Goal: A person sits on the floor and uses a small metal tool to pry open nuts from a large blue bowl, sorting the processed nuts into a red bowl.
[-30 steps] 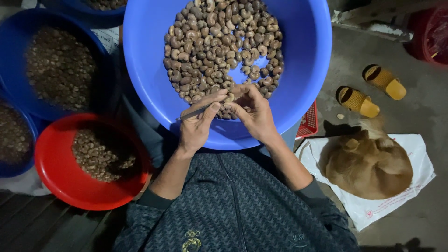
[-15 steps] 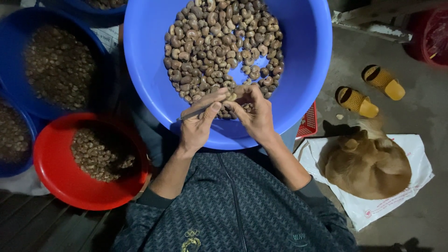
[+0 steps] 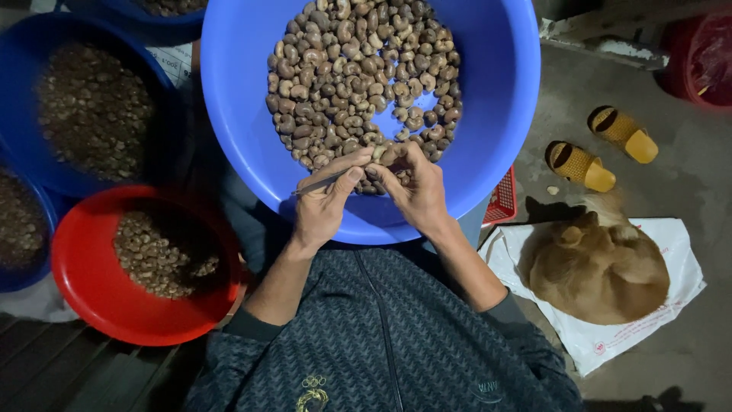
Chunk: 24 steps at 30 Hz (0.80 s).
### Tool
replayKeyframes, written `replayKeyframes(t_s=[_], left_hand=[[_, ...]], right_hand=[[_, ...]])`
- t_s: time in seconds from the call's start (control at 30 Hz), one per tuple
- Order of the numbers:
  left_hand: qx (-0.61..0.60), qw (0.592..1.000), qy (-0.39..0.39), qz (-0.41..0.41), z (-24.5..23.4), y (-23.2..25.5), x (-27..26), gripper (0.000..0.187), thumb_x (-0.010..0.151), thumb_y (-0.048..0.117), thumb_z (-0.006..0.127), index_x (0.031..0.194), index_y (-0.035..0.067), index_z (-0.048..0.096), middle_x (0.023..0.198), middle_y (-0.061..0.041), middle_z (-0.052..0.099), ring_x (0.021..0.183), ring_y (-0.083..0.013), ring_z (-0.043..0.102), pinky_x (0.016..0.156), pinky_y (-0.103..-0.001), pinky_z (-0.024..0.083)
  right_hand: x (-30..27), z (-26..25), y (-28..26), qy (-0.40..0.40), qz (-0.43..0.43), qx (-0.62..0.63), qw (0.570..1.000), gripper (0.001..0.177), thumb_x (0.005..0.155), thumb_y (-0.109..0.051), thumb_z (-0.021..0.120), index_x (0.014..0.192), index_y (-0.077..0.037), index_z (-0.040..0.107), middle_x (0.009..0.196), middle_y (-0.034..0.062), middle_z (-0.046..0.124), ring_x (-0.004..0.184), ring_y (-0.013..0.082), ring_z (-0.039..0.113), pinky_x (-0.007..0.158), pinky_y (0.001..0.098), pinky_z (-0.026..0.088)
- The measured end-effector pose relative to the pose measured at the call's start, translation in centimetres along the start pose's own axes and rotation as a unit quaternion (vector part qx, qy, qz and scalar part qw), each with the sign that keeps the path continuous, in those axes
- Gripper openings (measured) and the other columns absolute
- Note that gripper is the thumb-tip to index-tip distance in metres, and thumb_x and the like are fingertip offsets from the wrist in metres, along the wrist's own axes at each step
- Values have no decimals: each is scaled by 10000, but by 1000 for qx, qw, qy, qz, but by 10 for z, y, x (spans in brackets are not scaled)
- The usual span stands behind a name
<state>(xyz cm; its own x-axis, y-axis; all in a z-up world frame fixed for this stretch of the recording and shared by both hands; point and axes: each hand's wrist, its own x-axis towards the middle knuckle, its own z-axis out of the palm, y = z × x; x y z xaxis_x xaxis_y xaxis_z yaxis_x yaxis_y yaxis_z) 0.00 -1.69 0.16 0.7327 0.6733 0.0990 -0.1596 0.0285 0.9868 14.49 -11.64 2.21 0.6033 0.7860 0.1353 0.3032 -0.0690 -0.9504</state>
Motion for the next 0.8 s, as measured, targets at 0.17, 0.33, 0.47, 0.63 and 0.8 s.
replayKeyframes(t_s=[0.17,0.33,0.47,0.63,0.8], left_hand=[[-9,1000,2,-10,1,2,1,244,1180,142,568,1298,-2,726,1376,-289,706,1325,-552,639,1076,-747,579],[-23,1000,-1,-16,0,2,0,250,1187,159,554,1318,11,708,1355,-280,715,1312,-506,667,1066,-708,596],[-3,1000,8,0,2,3,0,257,1187,161,564,1310,3,725,1335,-278,730,1307,-514,668,1058,-715,587],[16,999,9,26,-2,4,0,242,1195,162,561,1318,47,735,1354,-222,736,1317,-479,672,1086,-684,589],[7,1000,-3,2,-7,8,0,240,1195,97,537,1339,-14,694,1339,-289,719,1300,-517,668,1090,-699,598]], right_hand=[[5,-1,-16,-34,20,1,999,271,977,-50,750,1104,-50,510,838,219,724,692,363,710,581,452,540],[9,-6,-28,-78,29,-14,996,258,1037,-70,667,1205,17,491,945,262,714,833,441,739,666,558,591],[3,-4,-16,-99,53,50,992,256,1054,-41,613,1266,54,506,968,262,717,866,410,742,693,543,590],[-4,-4,7,-105,89,139,981,308,1038,-21,599,1334,40,540,900,196,731,771,238,692,711,433,571],[-1,-36,-7,25,60,142,988,296,1006,-46,641,1299,-12,613,968,184,728,860,243,738,753,422,629]])
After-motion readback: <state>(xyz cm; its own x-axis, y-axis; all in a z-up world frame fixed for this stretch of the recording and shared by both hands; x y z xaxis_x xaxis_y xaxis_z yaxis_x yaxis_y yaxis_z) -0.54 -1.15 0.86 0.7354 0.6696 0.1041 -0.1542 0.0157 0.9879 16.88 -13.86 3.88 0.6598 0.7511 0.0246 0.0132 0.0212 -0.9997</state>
